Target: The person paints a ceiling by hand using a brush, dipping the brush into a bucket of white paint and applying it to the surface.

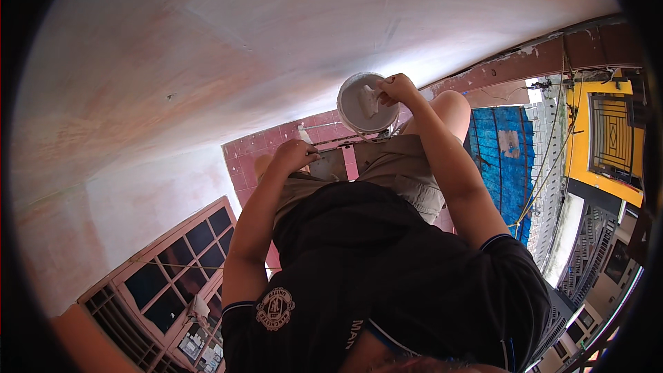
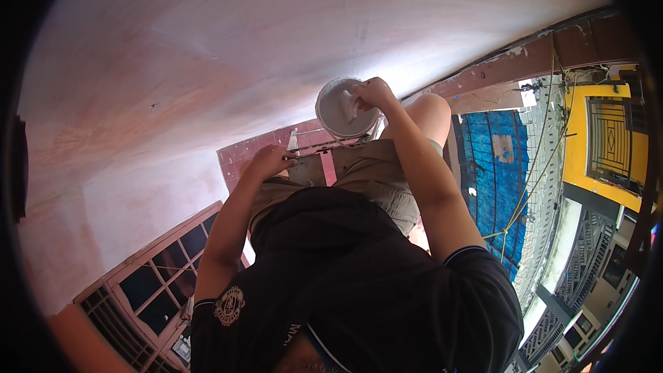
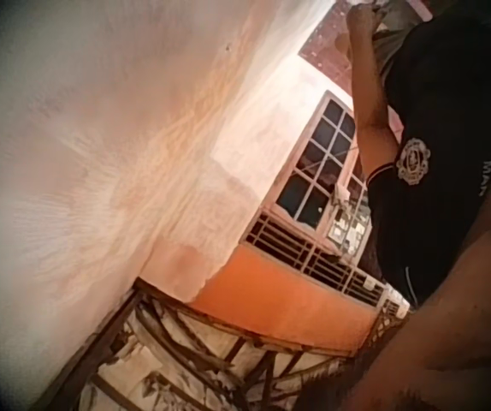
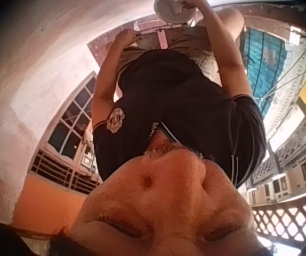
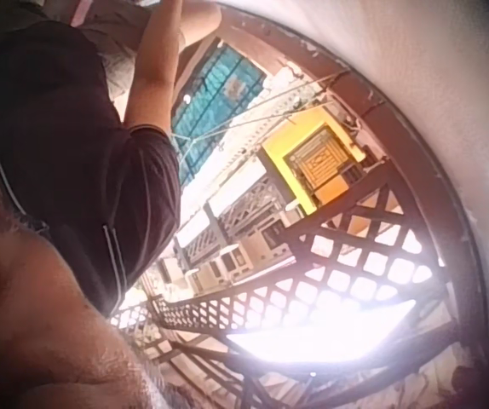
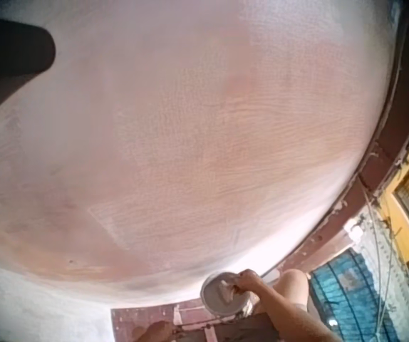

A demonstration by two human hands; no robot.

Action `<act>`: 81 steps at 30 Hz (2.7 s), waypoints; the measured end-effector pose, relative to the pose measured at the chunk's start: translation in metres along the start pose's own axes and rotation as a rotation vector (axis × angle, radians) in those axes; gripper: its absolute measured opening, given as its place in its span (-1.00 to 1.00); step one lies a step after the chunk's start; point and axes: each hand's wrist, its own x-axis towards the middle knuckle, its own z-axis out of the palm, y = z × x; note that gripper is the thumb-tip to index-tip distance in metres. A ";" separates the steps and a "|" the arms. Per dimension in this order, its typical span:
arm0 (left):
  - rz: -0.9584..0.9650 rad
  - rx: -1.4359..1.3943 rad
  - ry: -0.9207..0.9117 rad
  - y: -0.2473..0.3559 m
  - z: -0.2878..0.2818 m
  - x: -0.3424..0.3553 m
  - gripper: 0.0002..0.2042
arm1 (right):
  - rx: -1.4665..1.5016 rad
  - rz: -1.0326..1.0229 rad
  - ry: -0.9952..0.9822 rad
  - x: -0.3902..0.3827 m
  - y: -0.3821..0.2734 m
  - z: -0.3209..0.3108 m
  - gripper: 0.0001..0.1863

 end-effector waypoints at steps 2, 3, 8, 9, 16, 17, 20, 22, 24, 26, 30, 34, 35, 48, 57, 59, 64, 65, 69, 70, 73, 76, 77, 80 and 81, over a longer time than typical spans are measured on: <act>0.000 -0.012 0.000 0.004 -0.001 0.001 -0.64 | 0.110 -0.003 0.015 -0.006 0.001 -0.017 -0.56; -0.004 -0.024 0.000 0.006 -0.002 0.002 -0.64 | 0.110 -0.002 0.016 -0.009 0.001 -0.025 -0.56; -0.012 -0.002 0.008 0.002 0.000 -0.002 -0.65 | 0.307 0.110 0.117 -0.024 -0.004 -0.055 -0.59; -0.019 0.007 -0.003 0.002 0.000 -0.002 -0.65 | 0.364 0.157 0.157 -0.024 -0.003 -0.059 -0.62; 0.034 0.009 0.018 0.004 0.001 -0.005 -0.64 | 0.645 0.257 0.052 -0.021 0.001 -0.077 -0.74; 0.017 0.001 0.012 0.005 0.002 -0.006 -0.64 | 0.682 0.288 0.068 -0.021 -0.001 -0.077 -0.75; 0.005 -0.020 0.005 0.001 0.003 -0.002 -0.62 | 0.751 0.343 0.042 -0.016 0.000 -0.079 -0.73; 0.009 -0.034 0.004 -0.002 0.005 0.004 -0.62 | 0.791 0.359 0.013 -0.013 0.001 -0.084 -0.70; 0.050 -0.012 0.018 -0.005 0.004 0.012 -0.62 | 0.850 0.357 -0.035 -0.012 -0.002 -0.091 -0.68; 0.062 -0.012 0.031 -0.004 -0.002 0.015 -0.63 | 0.907 0.332 -0.056 -0.018 -0.007 -0.103 -0.68; 0.092 0.017 0.045 -0.022 0.003 0.011 -0.62 | 1.023 0.233 -0.144 -0.049 -0.027 -0.091 -0.66; 0.150 -0.017 -0.030 -0.029 0.020 0.012 -0.64 | 1.049 -0.043 -0.191 -0.096 -0.037 -0.077 -0.64; 0.165 0.015 -0.007 -0.029 0.025 0.012 -0.63 | 1.013 -0.147 -0.201 -0.108 -0.043 -0.078 -0.67; 0.255 0.006 -0.049 -0.033 0.022 0.025 -0.61 | 0.631 -1.308 -0.025 -0.345 -0.323 -0.104 -0.70; 0.270 0.022 -0.014 -0.037 0.028 0.032 -0.62 | 0.520 -1.890 0.475 -0.484 -0.489 -0.104 -0.54; 0.269 0.041 0.009 -0.040 0.031 0.033 -0.62 | 0.460 -1.960 0.540 -0.502 -0.517 -0.105 -0.52; 0.261 0.049 -0.010 -0.036 0.030 0.037 -0.61 | 0.378 -1.997 0.617 -0.531 -0.566 -0.109 -0.57; 0.257 0.038 -0.017 -0.038 0.030 0.036 -0.61 | 0.366 -2.003 0.640 -0.532 -0.574 -0.107 -0.58; 0.294 0.056 -0.037 -0.040 0.031 0.041 -0.61 | 0.293 -1.992 0.774 -0.539 -0.590 -0.128 -0.61; 0.277 0.066 -0.059 -0.042 0.033 0.040 -0.59 | 0.266 -1.992 0.798 -0.536 -0.589 -0.137 -0.60; 0.259 0.076 -0.062 -0.041 0.032 0.038 -0.59 | 0.229 -1.927 0.981 -0.542 -0.573 -0.182 -0.59; 0.250 0.077 -0.057 -0.035 0.026 0.035 -0.60 | 0.052 -1.771 1.407 -0.560 -0.553 -0.228 -0.58; 0.240 0.083 -0.067 -0.036 0.025 0.035 -0.60 | -0.007 -1.690 1.538 -0.563 -0.553 -0.237 -0.57; 0.288 0.059 -0.063 -0.036 0.022 0.037 -0.60 | -0.289 -1.592 1.947 -0.570 -0.564 -0.230 -0.58; 0.291 0.063 -0.067 -0.035 0.021 0.038 -0.60 | -0.358 -1.524 1.943 -0.569 -0.569 -0.225 -0.58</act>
